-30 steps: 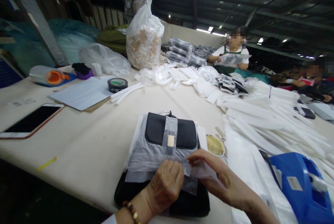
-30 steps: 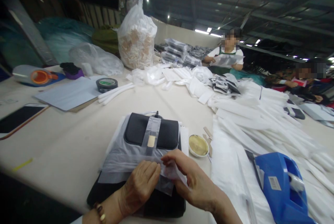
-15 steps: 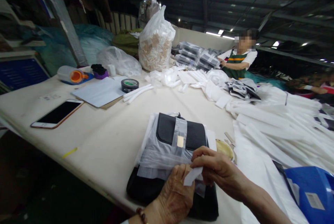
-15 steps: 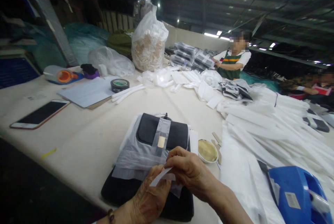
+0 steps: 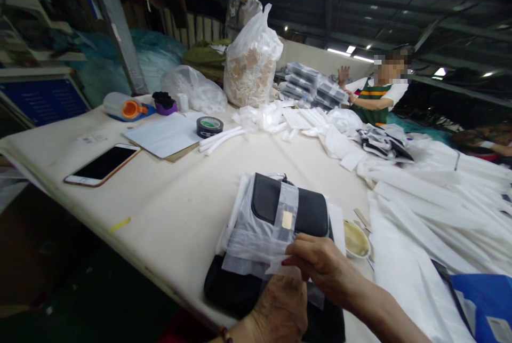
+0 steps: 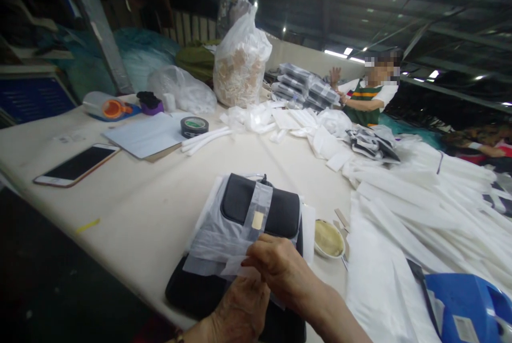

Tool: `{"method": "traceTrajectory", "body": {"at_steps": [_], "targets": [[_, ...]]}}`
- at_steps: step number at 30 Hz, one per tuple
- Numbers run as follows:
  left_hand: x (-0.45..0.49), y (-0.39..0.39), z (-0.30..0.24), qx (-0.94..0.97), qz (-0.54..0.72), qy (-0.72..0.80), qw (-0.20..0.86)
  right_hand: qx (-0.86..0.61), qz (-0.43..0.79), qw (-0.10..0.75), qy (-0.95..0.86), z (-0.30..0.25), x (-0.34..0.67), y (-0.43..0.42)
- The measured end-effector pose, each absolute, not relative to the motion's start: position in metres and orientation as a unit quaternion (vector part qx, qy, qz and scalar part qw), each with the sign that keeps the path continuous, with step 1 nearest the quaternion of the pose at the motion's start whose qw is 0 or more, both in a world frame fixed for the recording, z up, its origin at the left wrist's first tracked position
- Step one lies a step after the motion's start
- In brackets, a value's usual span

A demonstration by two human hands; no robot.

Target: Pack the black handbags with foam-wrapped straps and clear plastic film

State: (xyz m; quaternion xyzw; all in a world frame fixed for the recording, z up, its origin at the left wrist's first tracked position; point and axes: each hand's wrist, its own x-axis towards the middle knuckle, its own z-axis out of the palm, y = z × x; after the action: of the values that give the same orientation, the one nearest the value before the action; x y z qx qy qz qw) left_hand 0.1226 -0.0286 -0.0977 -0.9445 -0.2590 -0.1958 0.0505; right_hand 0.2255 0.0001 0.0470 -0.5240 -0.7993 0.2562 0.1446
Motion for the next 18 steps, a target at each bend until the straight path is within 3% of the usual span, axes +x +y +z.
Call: {"method": "traceTrajectory", "body": {"at_steps": [8, 14, 18], "targets": [[0.126, -0.025, -0.105, -0.944, -0.228, -0.237, 0.032, -0.522, 0.263, 0.211, -0.783, 0.017, 0.212, 0.018], [0.137, -0.029, -0.127, -0.941, -0.225, -0.253, 0.024, -0.588, 0.357, 0.226, -0.69, 0.006, 0.204, 0.023], [0.145, -0.03, -0.139, -0.941, -0.209, -0.264, 0.007, -0.588, 0.319, 0.229, -0.707, 0.0, 0.201, 0.024]]}}
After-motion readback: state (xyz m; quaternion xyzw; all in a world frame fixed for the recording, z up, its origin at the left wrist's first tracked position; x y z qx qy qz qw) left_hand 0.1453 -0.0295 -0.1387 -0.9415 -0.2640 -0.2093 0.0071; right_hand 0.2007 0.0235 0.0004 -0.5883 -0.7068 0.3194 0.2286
